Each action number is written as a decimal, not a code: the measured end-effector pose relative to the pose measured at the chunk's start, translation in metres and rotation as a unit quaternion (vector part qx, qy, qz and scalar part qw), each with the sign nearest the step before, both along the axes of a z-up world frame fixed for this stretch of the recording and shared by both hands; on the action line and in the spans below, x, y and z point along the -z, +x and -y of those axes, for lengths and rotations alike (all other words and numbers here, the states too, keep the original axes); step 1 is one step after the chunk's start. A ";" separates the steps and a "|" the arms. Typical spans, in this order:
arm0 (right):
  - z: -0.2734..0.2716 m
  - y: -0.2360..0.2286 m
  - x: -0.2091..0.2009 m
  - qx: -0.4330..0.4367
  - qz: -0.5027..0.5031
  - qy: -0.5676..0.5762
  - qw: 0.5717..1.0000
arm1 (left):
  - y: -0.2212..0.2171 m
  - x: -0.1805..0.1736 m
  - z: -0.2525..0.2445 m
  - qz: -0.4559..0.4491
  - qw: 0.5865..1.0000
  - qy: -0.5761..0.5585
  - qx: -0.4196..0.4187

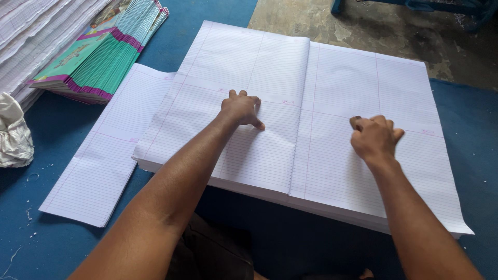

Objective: The person folds a large stack of lined paper sheets in half and presses the crease with a small wooden block. They repeat this process for multiple sheets, stacking the folded sections to the side.

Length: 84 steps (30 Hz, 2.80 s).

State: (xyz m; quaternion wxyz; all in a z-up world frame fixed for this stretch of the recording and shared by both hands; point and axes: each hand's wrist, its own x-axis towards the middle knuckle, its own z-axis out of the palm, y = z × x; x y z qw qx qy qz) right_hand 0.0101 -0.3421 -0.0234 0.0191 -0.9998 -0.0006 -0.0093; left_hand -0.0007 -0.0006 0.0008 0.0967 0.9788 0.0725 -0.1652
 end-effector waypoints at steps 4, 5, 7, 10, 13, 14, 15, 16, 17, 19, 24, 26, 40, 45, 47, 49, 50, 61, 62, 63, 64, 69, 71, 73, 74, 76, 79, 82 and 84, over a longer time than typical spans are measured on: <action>-0.046 0.012 -0.013 -0.040 0.009 0.147 0.988 | -0.001 -0.001 -0.001 0.005 1.000 -0.002 -0.001; -0.058 0.013 -0.016 0.000 -0.049 0.172 0.984 | -0.002 0.000 -0.001 0.005 1.000 -0.004 -0.003; -0.088 0.014 -0.018 0.039 -0.106 0.232 0.966 | -0.003 -0.001 -0.001 0.010 1.000 -0.010 -0.002; -0.123 0.010 -0.022 0.045 -0.101 0.299 0.948 | -0.008 -0.002 -0.002 0.025 0.999 -0.022 0.003; -0.154 0.010 -0.026 0.073 -0.102 0.297 0.947 | -0.014 -0.007 -0.003 0.038 0.999 -0.021 0.005; -0.159 0.011 -0.027 0.083 -0.113 0.299 0.944 | -0.016 -0.008 -0.003 0.040 0.999 -0.018 0.005; -0.161 0.011 -0.027 0.094 -0.125 0.301 0.941 | -0.019 -0.009 -0.004 0.047 0.999 -0.023 0.006; -0.161 0.012 -0.027 0.107 -0.131 0.330 0.929 | -0.021 -0.009 -0.005 0.055 0.998 -0.027 0.007; -0.162 0.013 -0.026 0.119 -0.137 0.358 0.916 | -0.023 -0.008 -0.007 0.062 0.998 -0.030 0.009; -0.161 0.017 -0.023 0.106 -0.149 0.432 0.883 | -0.022 -0.007 -0.009 0.045 0.998 -0.048 -0.005; -0.155 0.022 -0.012 0.063 -0.126 0.532 0.835 | -0.007 0.009 -0.034 0.120 0.973 -0.179 -0.088; -0.153 0.021 -0.009 0.083 -0.116 0.560 0.816 | -0.004 0.020 -0.056 0.175 0.955 -0.213 -0.109; -0.091 0.015 -0.040 0.143 -0.069 0.519 0.840 | -0.020 0.024 -0.132 0.136 0.937 -0.116 -0.301; -0.073 0.014 -0.047 0.128 -0.029 0.508 0.851 | -0.019 0.016 -0.119 0.126 0.927 -0.195 -0.295; -0.069 0.015 -0.050 0.111 -0.035 0.526 0.843 | -0.019 0.013 -0.114 0.103 0.915 -0.227 -0.318; -0.071 0.017 -0.054 0.084 -0.045 0.533 0.841 | -0.019 0.010 -0.111 0.102 0.920 -0.211 -0.315; -0.075 0.018 -0.055 0.065 -0.051 0.532 0.843 | -0.020 0.009 -0.110 0.102 0.922 -0.203 -0.314; -0.148 0.003 -0.041 -0.171 0.001 0.296 0.940 | -0.025 0.001 -0.113 0.091 0.911 -0.236 -0.325; -0.150 0.001 -0.041 -0.185 0.012 0.289 0.939 | -0.027 0.000 -0.115 0.093 0.909 -0.243 -0.325; -0.152 -0.001 -0.042 -0.197 0.022 0.281 0.939 | -0.028 0.000 -0.115 0.099 0.909 -0.249 -0.321; -0.154 -0.002 -0.042 -0.191 0.026 0.297 0.935 | -0.030 0.001 -0.116 0.104 0.908 -0.254 -0.316; -0.160 -0.002 -0.034 -0.135 0.005 0.222 0.966 | -0.029 0.000 -0.114 0.103 0.900 -0.260 -0.334; -0.166 -0.003 -0.026 -0.098 -0.028 0.212 0.972 | -0.029 -0.001 -0.114 0.100 0.899 -0.263 -0.336; -0.173 -0.003 -0.019 -0.095 -0.033 0.214 0.972 | -0.031 -0.003 -0.116 0.100 0.902 -0.263 -0.328; -0.176 -0.002 -0.015 -0.111 -0.022 0.220 0.969 | -0.032 -0.003 -0.117 0.100 0.903 -0.264 -0.323; -0.180 -0.001 -0.008 -0.120 -0.019 0.243 0.962 | -0.033 -0.004 -0.116 0.099 0.897 -0.280 -0.328; -0.192 0.003 0.003 -0.116 -0.039 0.292 0.949 | -0.035 -0.003 -0.117 0.102 0.889 -0.300 -0.332; -0.201 0.006 0.007 -0.154 -0.032 0.321 0.934 | -0.036 -0.003 -0.118 0.104 0.886 -0.307 -0.332; -0.202 0.008 0.006 -0.195 -0.011 0.322 0.926 | -0.036 -0.003 -0.119 0.101 0.885 -0.310 -0.333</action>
